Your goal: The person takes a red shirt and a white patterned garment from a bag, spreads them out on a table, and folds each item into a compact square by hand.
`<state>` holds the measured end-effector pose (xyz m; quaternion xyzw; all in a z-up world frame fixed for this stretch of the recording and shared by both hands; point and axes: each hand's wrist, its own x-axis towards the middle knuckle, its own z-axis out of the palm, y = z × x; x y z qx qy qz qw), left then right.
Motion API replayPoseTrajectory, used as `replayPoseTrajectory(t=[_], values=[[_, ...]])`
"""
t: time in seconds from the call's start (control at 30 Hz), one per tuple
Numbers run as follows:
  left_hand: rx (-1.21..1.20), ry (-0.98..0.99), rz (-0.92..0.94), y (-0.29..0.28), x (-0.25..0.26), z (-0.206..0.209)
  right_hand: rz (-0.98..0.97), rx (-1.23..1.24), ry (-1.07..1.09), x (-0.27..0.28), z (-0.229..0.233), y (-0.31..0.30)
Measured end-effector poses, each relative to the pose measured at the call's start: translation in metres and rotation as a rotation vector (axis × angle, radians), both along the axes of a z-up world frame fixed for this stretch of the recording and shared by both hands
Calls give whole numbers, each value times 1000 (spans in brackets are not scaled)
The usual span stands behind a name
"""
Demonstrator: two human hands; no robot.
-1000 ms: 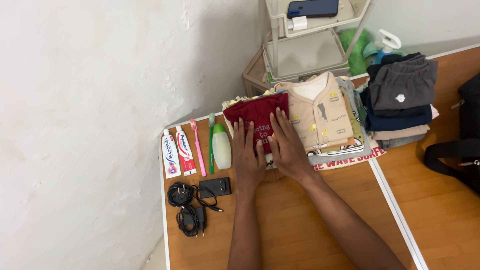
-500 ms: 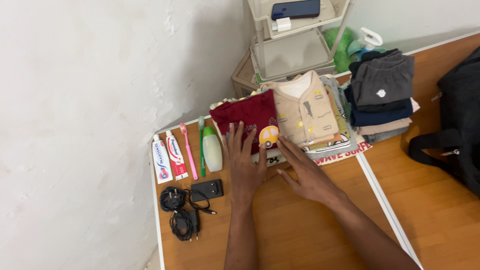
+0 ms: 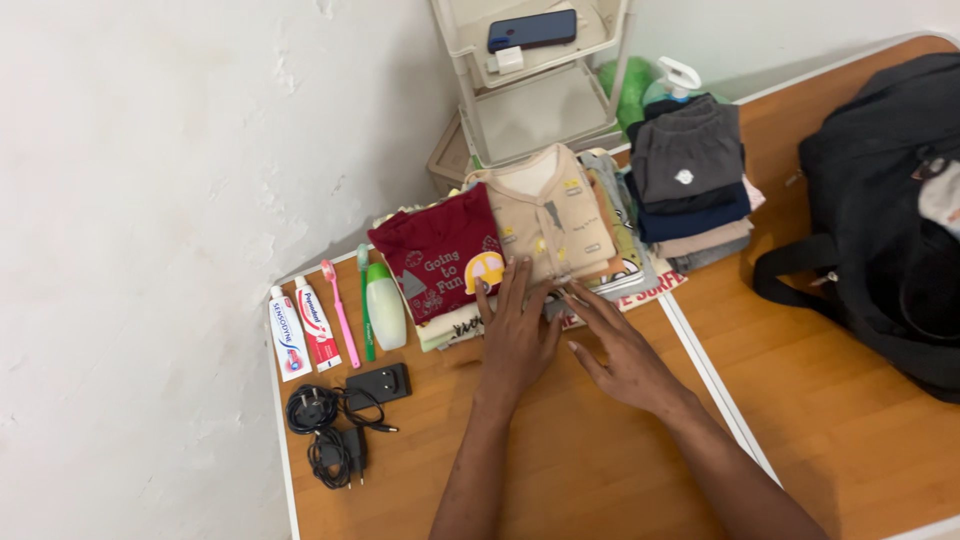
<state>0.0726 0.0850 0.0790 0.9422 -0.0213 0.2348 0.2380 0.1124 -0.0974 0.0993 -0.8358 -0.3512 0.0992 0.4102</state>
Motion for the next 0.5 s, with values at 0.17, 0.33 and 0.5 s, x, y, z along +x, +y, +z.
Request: replayPoseTrajectory(t=[0.17,0.33,0.5], values=[[32,78,-2,-15,-4,-7,-31,-110,46,-5,2,-33],[-19,98,-28,-35,-11,-8,-79,-114,22,-7,7,-60],[-26,131,-66,-58,-12,-9,-121,-39,15,-9,3,-76]])
